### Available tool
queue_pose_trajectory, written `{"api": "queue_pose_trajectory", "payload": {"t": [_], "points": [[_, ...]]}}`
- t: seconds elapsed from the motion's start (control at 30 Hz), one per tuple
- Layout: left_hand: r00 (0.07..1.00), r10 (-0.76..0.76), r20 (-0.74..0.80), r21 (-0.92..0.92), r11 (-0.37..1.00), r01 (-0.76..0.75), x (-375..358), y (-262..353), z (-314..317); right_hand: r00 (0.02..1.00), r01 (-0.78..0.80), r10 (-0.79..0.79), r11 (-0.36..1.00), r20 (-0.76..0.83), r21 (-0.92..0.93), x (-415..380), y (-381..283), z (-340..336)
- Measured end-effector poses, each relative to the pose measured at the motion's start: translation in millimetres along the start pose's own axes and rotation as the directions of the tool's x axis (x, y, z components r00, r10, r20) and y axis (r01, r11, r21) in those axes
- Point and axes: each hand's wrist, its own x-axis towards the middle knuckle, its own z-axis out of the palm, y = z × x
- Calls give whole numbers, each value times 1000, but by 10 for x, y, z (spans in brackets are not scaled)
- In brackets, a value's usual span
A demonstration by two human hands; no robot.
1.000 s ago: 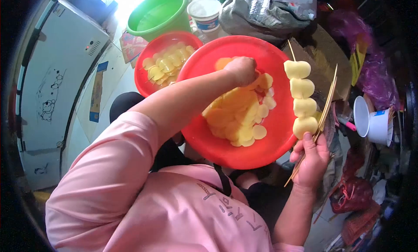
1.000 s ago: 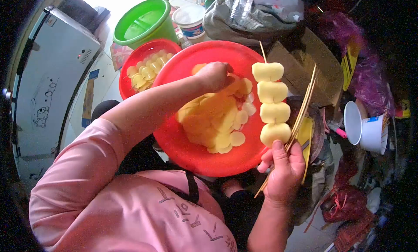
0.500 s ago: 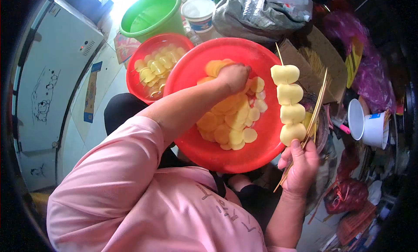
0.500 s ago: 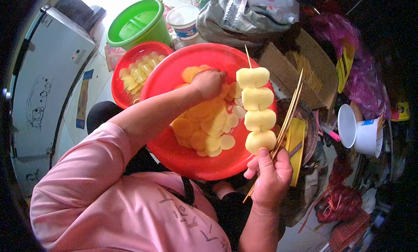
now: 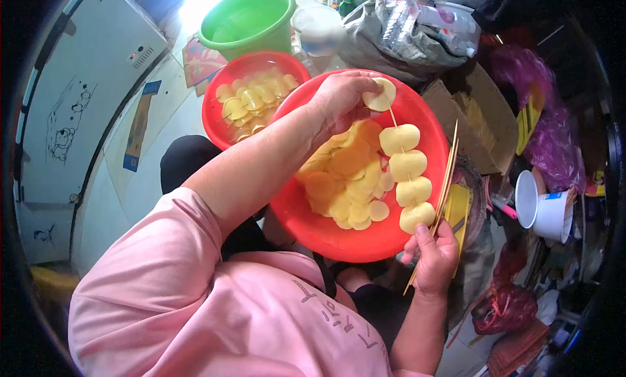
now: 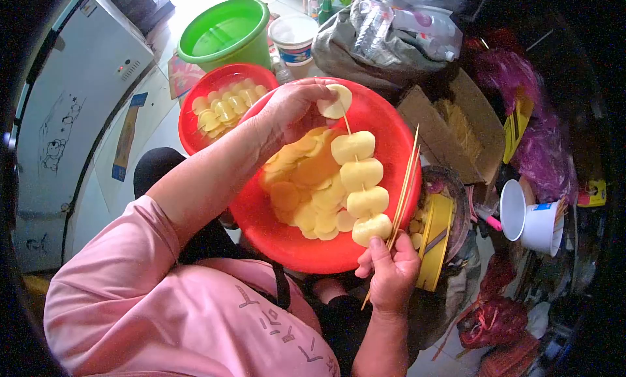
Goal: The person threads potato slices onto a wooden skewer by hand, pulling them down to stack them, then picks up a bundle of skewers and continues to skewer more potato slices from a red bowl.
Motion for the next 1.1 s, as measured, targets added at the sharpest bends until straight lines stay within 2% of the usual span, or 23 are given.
{"api": "queue_pose_trajectory", "payload": {"t": [0.1, 0.3, 0.53, 0.6, 0.7, 0.87, 0.93, 0.97, 1.03, 1.1], "points": [[996, 53, -75, 27, 998, -51, -75, 47, 35, 1000, 15, -15, 1000, 0, -13, 4, 6, 13], [989, 134, -60, 96, 987, -128, -66, 84, 6, 1000, 17, -17, 999, 4, -43, 34, -26, -10], [991, 113, -66, 166, 981, -101, -102, 127, 19, 999, 18, -21, 997, -32, -74, 40, -11, -15], [973, 196, -123, 224, 960, -166, -172, 110, 89, 997, 31, -38, 993, -61, -114, 26, -6, 4], [954, 279, -110, 287, 928, -238, -257, 46, 148, 994, 51, -66, 985, -84, -166, 12, -2, 28], [969, 244, -47, 339, 916, -214, -280, -81, 152, 994, 60, -77, 981, -83, -183, 0, 19, 55], [985, 141, -102, 183, 976, -121, -305, -44, 171, 994, 59, -74, 982, -75, -179, -2, 31, 35], [985, 142, -103, 184, 976, -121, -288, -47, 158, 995, 57, -70, 983, -64, -177, -5, 36, 25], [993, 23, -115, 64, 998, -16, -231, -47, 122, 997, 60, -68, 985, -47, -160, -19, 43, 17], [994, -4, -108, 19, 1000, 6, -223, -32, 112, 997, 62, -67, 988, -30, -143, -19, 40, 16]]}}
